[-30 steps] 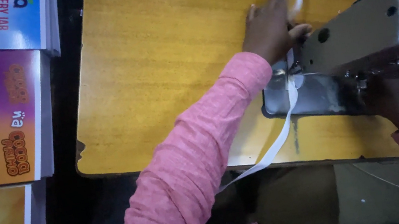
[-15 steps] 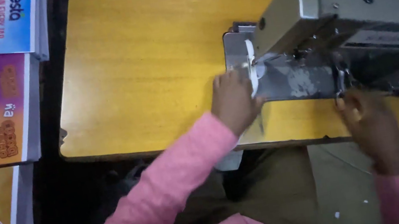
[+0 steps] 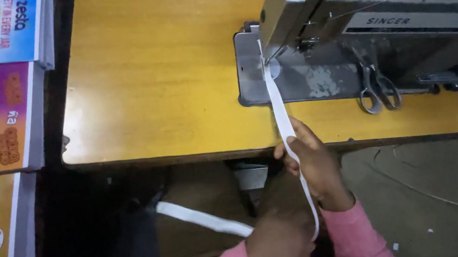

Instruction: Aligning fabric strips to printed cards on a sewing machine table.

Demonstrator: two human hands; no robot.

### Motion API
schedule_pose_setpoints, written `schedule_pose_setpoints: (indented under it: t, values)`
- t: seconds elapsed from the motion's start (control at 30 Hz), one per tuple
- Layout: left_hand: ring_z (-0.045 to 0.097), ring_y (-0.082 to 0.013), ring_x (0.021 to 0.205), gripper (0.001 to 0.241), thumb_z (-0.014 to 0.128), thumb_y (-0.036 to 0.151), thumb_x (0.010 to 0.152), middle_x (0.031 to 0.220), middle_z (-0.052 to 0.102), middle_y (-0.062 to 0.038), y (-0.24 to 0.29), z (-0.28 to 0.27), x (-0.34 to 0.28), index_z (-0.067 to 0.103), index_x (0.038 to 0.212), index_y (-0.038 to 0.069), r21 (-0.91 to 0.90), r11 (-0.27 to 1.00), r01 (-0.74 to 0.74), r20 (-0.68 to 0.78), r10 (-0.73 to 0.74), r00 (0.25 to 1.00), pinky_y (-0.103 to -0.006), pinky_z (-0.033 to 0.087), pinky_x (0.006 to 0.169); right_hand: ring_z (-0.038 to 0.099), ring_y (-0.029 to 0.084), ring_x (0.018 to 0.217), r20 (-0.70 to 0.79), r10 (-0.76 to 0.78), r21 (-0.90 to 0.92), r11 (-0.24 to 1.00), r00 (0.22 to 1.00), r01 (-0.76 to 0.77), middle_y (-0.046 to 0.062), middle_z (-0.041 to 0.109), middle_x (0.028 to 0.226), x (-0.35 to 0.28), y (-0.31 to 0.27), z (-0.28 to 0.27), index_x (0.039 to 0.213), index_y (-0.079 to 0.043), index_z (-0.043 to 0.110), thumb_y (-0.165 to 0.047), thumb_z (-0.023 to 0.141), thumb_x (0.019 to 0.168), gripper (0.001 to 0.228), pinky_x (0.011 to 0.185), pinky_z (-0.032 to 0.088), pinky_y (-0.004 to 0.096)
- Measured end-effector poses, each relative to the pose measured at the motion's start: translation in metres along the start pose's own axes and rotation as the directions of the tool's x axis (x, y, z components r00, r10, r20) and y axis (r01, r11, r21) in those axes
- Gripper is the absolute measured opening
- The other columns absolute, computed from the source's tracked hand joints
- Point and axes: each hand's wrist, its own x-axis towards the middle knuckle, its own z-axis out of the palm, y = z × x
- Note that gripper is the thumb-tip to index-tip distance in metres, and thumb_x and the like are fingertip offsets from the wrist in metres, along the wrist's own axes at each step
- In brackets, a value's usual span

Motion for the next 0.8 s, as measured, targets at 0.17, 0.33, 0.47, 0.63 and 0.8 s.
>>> schedule_pose_setpoints:
  t: [0.17, 0.33, 0.47, 0.63, 0.8]
  values:
    - [0.073, -0.0398, 0.064, 0.034, 0.067, 0.036, 0.1, 0.073, 0.072, -0.017, -0.049, -0.096, 0.042, 0.077, 0.08, 0.01, 0.184, 0.976, 0.12, -0.036, -0.115, 0.993, -0.0506, 0.053, 0.05, 0.036, 0.023, 0.105, -0.121, -0.144, -0.305, 0.947, 0.982, 0.101, 0.012, 0.052, 0.123, -0.011, 0.029, 0.009, 0.167, -0.018, 0.043, -0.025, 0.044, 0.111, 0.057, 0.088, 0.025, 0.039]
    - [0.075, -0.0393, 0.092, 0.03, 0.07, 0.039, 0.097, 0.109, 0.07, -0.011, -0.155, -0.089, 0.118, 0.075, 0.117, 0.017, 0.219, 0.958, 0.187, -0.265, -0.126, 0.956, -0.0523, 0.061, 0.068, 0.061, 0.048, 0.133, -0.188, -0.313, -0.663, 0.74, 0.931, 0.114, 0.014, 0.06, 0.158, -0.013, 0.039, 0.026, 0.169, -0.035, 0.037, -0.023, 0.04, 0.114, 0.056, 0.115, 0.047, 0.059]
    - [0.071, -0.04, 0.121, 0.055, 0.07, 0.055, 0.102, 0.149, 0.059, -0.012, -0.189, -0.073, 0.153, 0.069, 0.139, 0.015, 0.246, 0.969, 0.009, -0.291, 0.065, 0.955, -0.0522, 0.06, 0.09, 0.073, 0.055, 0.095, -0.078, -0.438, -0.856, 0.49, 0.896, 0.165, 0.029, 0.075, 0.122, -0.019, 0.047, 0.027, 0.17, -0.029, 0.034, -0.019, 0.042, 0.111, 0.061, 0.077, 0.057, 0.066]
    - [0.064, -0.0381, 0.134, 0.068, 0.061, 0.069, 0.103, 0.163, 0.05, -0.007, -0.202, -0.071, 0.153, 0.063, 0.153, 0.023, 0.29, 0.956, -0.032, -0.143, 0.076, 0.987, -0.0535, 0.055, 0.099, 0.072, 0.056, 0.099, -0.042, -0.393, -0.851, 0.495, 0.919, 0.173, 0.029, 0.075, 0.123, -0.016, 0.051, 0.019, 0.171, -0.033, 0.032, -0.012, 0.047, 0.109, 0.067, 0.076, 0.058, 0.067]
    - [0.062, -0.0337, 0.138, 0.06, 0.064, 0.062, 0.103, 0.149, 0.066, -0.009, -0.208, -0.067, 0.15, 0.07, 0.14, 0.015, 0.213, 0.977, 0.002, -0.163, 0.033, 0.986, -0.052, 0.053, 0.102, 0.074, 0.052, 0.092, -0.071, -0.395, -0.875, 0.466, 0.916, 0.133, 0.026, 0.079, 0.112, -0.017, 0.051, 0.008, 0.166, -0.03, 0.047, -0.016, 0.048, 0.108, 0.06, 0.074, 0.06, 0.062]
